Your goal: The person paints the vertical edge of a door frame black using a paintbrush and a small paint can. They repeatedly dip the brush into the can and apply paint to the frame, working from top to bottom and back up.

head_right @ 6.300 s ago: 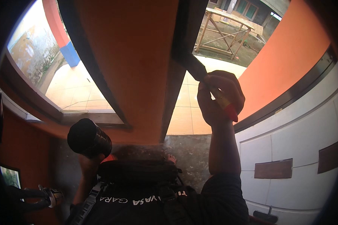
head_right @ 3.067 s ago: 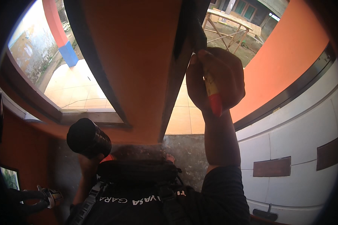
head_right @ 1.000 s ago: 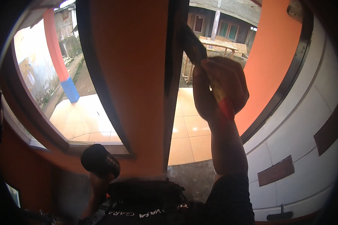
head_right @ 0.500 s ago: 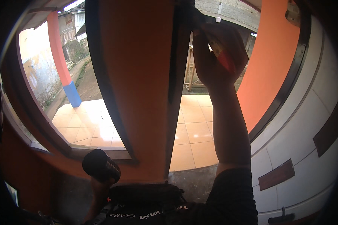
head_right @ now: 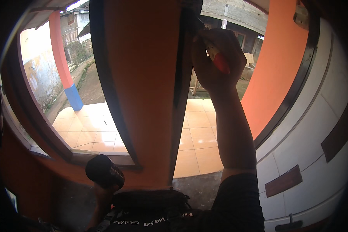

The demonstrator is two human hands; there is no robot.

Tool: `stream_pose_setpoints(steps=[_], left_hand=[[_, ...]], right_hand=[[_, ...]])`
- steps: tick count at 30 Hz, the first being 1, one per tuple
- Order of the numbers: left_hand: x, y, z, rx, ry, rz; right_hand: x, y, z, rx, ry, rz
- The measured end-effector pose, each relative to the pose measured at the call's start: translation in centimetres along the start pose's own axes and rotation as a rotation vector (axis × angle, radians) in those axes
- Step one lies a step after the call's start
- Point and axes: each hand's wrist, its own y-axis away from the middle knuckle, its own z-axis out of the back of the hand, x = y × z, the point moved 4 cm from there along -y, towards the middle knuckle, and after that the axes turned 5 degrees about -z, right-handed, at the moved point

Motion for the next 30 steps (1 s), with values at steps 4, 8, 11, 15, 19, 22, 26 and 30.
stream_pose_setpoints(steps=[4,8,11,15,19,22,26,30], left_hand=[[0.0,0.1,0.0,0.002,0.015,0.015],[0.1,-0.1,-0.1,0.028,0.049,0.010],[0.1,0.0,0.1,0.021,0.021,-0.005],[0.1,0.1,-0.1,0.027,0.036,0.002],[0.0,0.0,-0.2,0.036,0.053,-0.006],[-0.2,0.1,-0.2,0.037,0.062,0.011],[0.2,0.4,0.2,0.012,0.035,0.035],[0.2,0.2,0.3,0.014,-0.004,0.044]], right_hand=[[0.3,-0.1,-0.1,0.044,-0.012,-0.008],[0.0,0.2,-0.1,0.077,-0.027,-0.054],[0.6,0.5,-0.2,0.107,-0.008,-0.088],[0.7,1.0,0.1,0.128,-0.021,-0.086],[0.8,1.5,0.4,0.154,-0.018,-0.099],[0.9,2.1,0.3,0.180,-0.033,-0.141],[1.4,2.8,0.7,0.253,0.003,-0.152],[2.0,3.6,1.4,0.304,0.006,-0.190]])
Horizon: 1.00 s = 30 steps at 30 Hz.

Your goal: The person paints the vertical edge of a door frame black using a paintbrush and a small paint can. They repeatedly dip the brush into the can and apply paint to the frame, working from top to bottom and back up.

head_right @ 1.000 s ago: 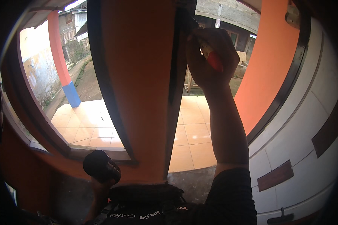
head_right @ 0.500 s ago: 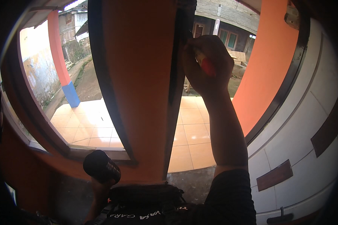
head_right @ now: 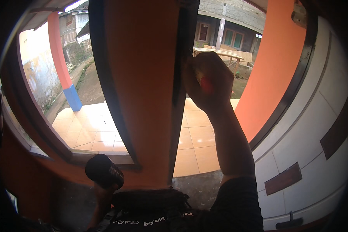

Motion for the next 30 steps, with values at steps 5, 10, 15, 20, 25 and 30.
stream_pose_setpoints(steps=[5,10,15,20,25,30], left_hand=[[-0.4,0.0,0.0,-0.011,0.021,0.004],[-0.3,-0.3,-0.1,0.026,0.022,-0.010],[-0.2,-0.3,-0.2,0.010,0.039,-0.014],[0.1,-0.4,0.3,0.008,-0.006,-0.036],[0.5,-0.3,0.3,-0.006,0.006,-0.033],[0.2,-0.1,0.0,-0.032,0.029,-0.014]], right_hand=[[1.2,1.2,0.9,0.024,0.035,0.034],[1.7,-1.3,2.2,-0.145,0.072,0.204],[0.8,-4.0,1.6,-0.244,0.043,0.257],[-0.5,-5.3,1.0,-0.275,0.061,0.296],[-0.5,-5.0,0.4,-0.236,-0.017,0.225],[-0.7,-3.9,0.0,-0.151,-0.041,0.137]])
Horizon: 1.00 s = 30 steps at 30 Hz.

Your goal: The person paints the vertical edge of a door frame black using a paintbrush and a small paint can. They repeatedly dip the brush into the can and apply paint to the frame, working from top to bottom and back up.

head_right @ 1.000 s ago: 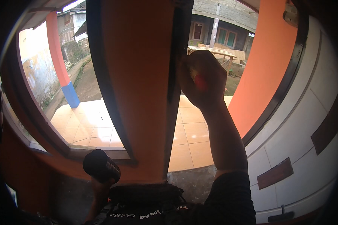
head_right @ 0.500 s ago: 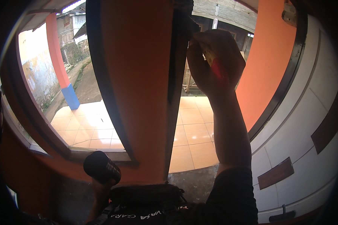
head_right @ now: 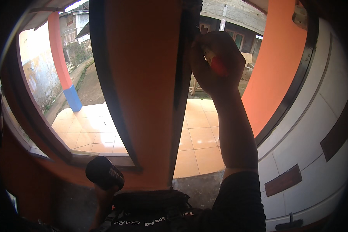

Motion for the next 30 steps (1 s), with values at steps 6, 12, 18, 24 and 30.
stream_pose_setpoints(steps=[6,12,18,24,30], left_hand=[[0.1,0.0,-0.3,0.003,0.018,0.007],[0.5,0.1,0.0,0.009,0.017,-0.014],[0.3,0.0,0.3,0.002,-0.009,-0.018],[0.5,0.0,0.7,0.021,-0.029,-0.026],[-0.4,-0.1,0.1,0.022,-0.028,-0.003]], right_hand=[[0.0,1.0,0.0,0.042,0.018,0.012],[0.5,1.4,0.1,0.088,0.022,-0.025],[1.1,2.2,0.2,0.139,0.030,-0.030],[1.5,3.0,0.4,0.168,0.061,-0.060],[1.9,3.7,0.4,0.143,0.058,-0.071]])
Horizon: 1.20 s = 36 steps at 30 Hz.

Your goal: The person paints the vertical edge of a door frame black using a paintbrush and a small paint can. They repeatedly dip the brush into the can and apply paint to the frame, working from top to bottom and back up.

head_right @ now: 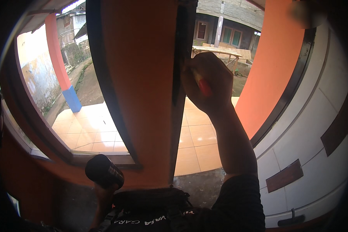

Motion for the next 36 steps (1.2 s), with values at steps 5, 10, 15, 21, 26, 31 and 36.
stream_pose_setpoints(steps=[5,10,15,21,26,31,36], left_hand=[[0.4,0.2,0.6,-0.018,-0.024,-0.003],[0.5,0.3,0.7,-0.027,-0.046,0.001],[0.8,0.3,1.0,-0.021,-0.043,0.006],[1.1,0.4,1.3,-0.025,-0.063,0.015],[0.8,0.4,1.1,-0.012,-0.050,0.007],[0.6,0.4,1.1,-0.018,-0.084,0.005],[1.4,0.5,1.8,-0.027,-0.107,-0.004]], right_hand=[[0.0,0.9,-0.1,0.013,0.003,-0.016],[0.1,1.9,-0.1,0.017,-0.013,-0.056],[0.1,3.1,-0.2,0.041,-0.024,-0.073],[0.5,4.5,-0.4,0.054,-0.033,-0.097],[0.5,5.7,-0.4,0.061,-0.041,-0.109],[0.8,7.0,-0.6,0.076,-0.024,-0.119],[1.1,8.4,-0.8,0.087,-0.022,-0.141]])
